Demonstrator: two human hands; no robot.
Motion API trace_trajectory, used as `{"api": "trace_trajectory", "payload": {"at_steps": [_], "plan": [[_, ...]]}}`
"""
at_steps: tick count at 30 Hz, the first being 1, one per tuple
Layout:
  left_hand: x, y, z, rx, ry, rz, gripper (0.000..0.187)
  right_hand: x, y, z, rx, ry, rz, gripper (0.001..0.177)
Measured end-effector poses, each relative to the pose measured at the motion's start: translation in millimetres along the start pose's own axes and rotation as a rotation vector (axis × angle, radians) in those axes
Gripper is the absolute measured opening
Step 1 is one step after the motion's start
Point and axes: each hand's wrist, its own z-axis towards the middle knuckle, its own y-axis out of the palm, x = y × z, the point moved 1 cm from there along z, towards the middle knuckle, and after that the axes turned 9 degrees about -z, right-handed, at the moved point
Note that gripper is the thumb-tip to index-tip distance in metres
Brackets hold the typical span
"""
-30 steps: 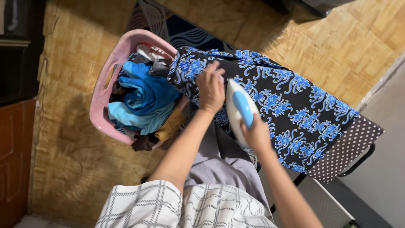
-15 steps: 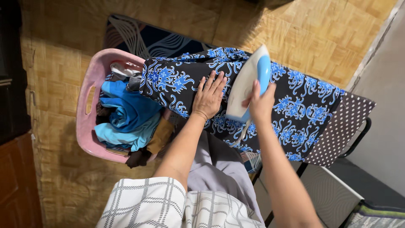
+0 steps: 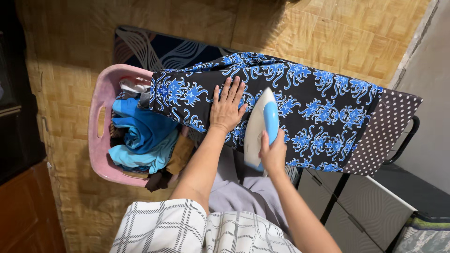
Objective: The person irons a black and blue patterned garment on an ironing board, repeatedly smoothing and repositioning the fabric while using a handheld iron. The garment is handled one at a time, with frequent adjustments to align and flatten sections before ironing.
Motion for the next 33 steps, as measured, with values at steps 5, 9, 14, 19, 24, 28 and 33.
{"api": "trace_trajectory", "payload": {"at_steps": [5,9,14,19,24,28,33], "plan": [[-1,-1,3,0.004,-0.001,0.017,0.077,-31,-20,91,0.124,-0.125,-0.018,0.032],[1,-1,0,0.004,-0.004,0.014,0.079,-34,-30,118,0.084,-0.121,0.061,0.033],[3,-4,1,0.012,-0.01,0.025,0.08,-2,-19,63,0.005,-0.104,0.068,0.031],[12,-17,4,0.006,-0.023,-0.022,0.078,34,-28,-8,-0.097,0.032,0.022,0.033],[52,-9,13,0.085,-0.081,-0.074,0.063,46,-83,4,-0.097,0.045,-0.084,0.037],[98,23,35,0.185,-0.001,-0.289,0.058,39,-125,62,-0.089,-0.089,-0.2,0.044],[140,67,65,0.317,0.006,-0.621,0.064,28,-135,129,-0.014,-0.338,-0.244,0.042]]}}
